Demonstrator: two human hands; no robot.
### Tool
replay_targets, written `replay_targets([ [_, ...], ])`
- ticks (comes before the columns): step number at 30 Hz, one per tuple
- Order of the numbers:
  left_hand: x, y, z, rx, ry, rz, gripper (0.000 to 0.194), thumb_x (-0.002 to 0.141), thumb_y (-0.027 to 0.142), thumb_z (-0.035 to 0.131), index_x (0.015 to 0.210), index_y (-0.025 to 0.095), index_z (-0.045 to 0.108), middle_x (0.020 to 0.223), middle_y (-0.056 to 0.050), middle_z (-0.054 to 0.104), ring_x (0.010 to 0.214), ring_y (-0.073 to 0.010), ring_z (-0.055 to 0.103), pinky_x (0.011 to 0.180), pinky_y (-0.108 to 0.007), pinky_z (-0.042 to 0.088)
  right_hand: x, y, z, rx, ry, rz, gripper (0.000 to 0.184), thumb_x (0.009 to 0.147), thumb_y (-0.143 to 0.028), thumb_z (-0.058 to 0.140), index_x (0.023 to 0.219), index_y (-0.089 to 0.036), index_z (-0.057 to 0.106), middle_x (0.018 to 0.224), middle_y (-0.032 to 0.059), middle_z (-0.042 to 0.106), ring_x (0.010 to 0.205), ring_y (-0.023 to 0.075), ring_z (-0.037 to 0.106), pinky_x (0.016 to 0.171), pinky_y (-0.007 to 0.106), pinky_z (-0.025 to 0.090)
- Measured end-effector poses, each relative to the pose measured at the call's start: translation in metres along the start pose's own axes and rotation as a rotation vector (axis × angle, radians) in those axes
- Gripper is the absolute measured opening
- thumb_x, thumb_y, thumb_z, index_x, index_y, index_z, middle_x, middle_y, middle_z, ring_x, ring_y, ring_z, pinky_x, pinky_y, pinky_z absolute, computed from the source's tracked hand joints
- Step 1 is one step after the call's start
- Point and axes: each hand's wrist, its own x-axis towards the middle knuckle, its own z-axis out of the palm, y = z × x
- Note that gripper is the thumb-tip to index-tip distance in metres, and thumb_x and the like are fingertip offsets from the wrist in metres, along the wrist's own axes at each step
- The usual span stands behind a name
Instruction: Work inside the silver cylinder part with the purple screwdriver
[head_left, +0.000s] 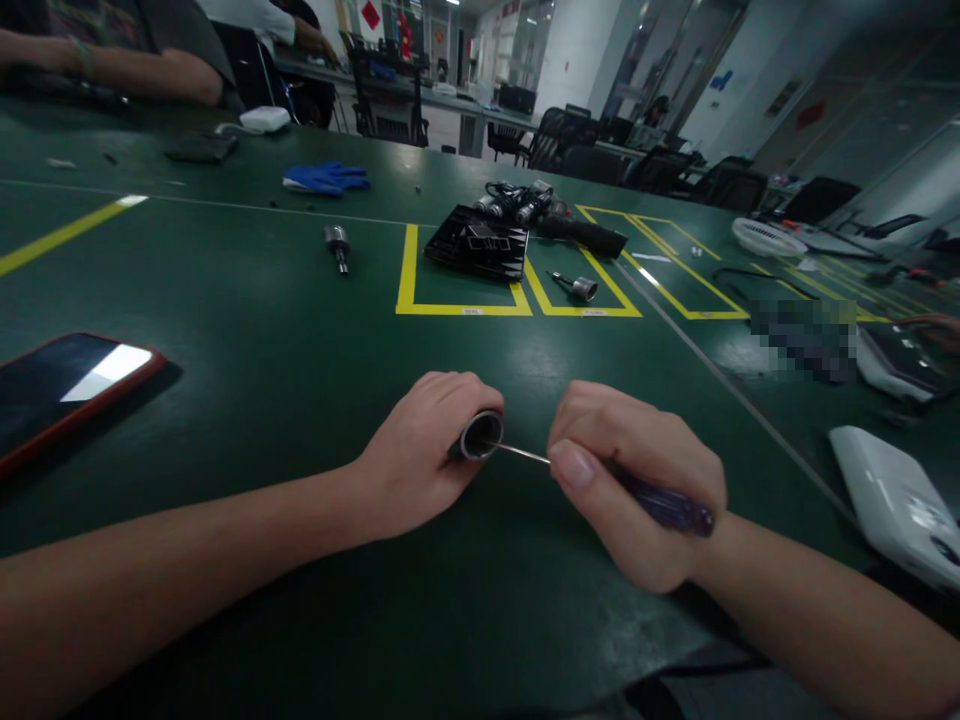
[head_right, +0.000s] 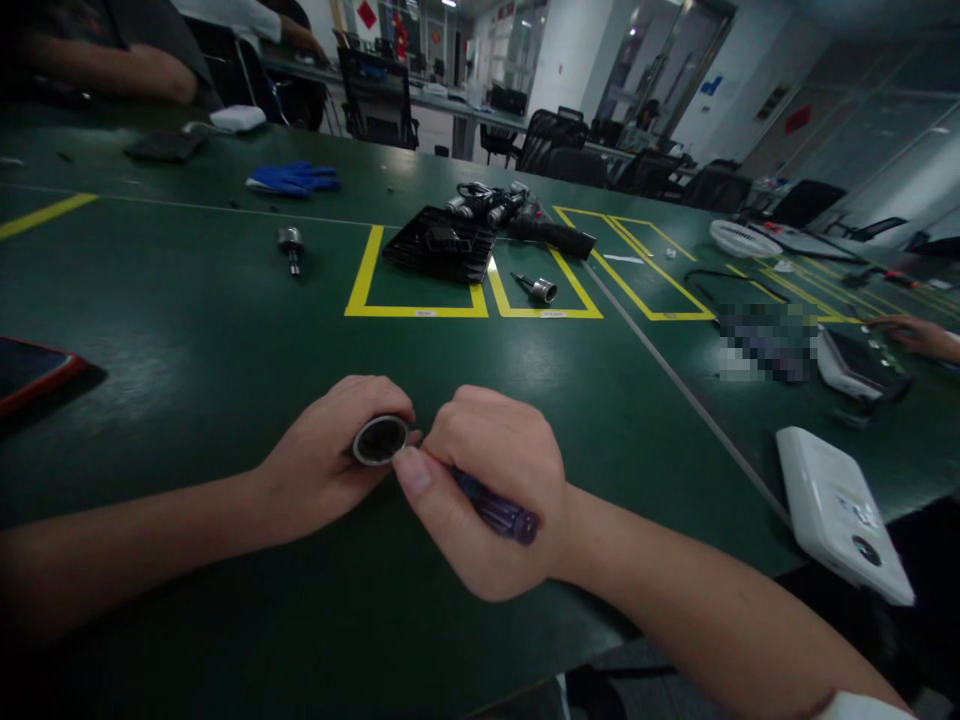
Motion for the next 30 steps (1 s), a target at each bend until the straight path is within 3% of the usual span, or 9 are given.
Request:
replay_targets([
  [22, 0.0003, 0.0080, -0.0029, 0.003, -0.042, -0.080, 0.008, 0.076, 0.013, 0.050, 0.083, 0.017, 0.050, 0.085, -0.002, 0.058, 0.079, -0.0163, 0.052, 0.073, -0.031, 0.040, -0.0015, -0.0026, -0.0031, 0.045, 0.044, 0.029, 0.020, 0.080, -0.009, 0.045, 0.062, -0.019, 0.044, 0.052, 0.0002, 0.046, 0.050, 0.0106, 0.042, 0.051, 0.029, 0.035],
  [30, 0.0000, 0.0065, -0.0030, 0.016, -0.033, -0.046, 0.007, 0.076, 0.012, 0.050, 0.083, 0.016, 0.050, 0.084, -0.003, 0.058, 0.079, -0.0164, 0.052, 0.071, -0.030, 0.039, 0.0004, -0.0025, -0.0049, 0.057, 0.047, 0.056, 0.022, 0.080, -0.010, 0.045, 0.060, -0.019, 0.041, 0.051, -0.0011, 0.042, 0.049, 0.0099, 0.040, 0.050, 0.028, 0.032],
])
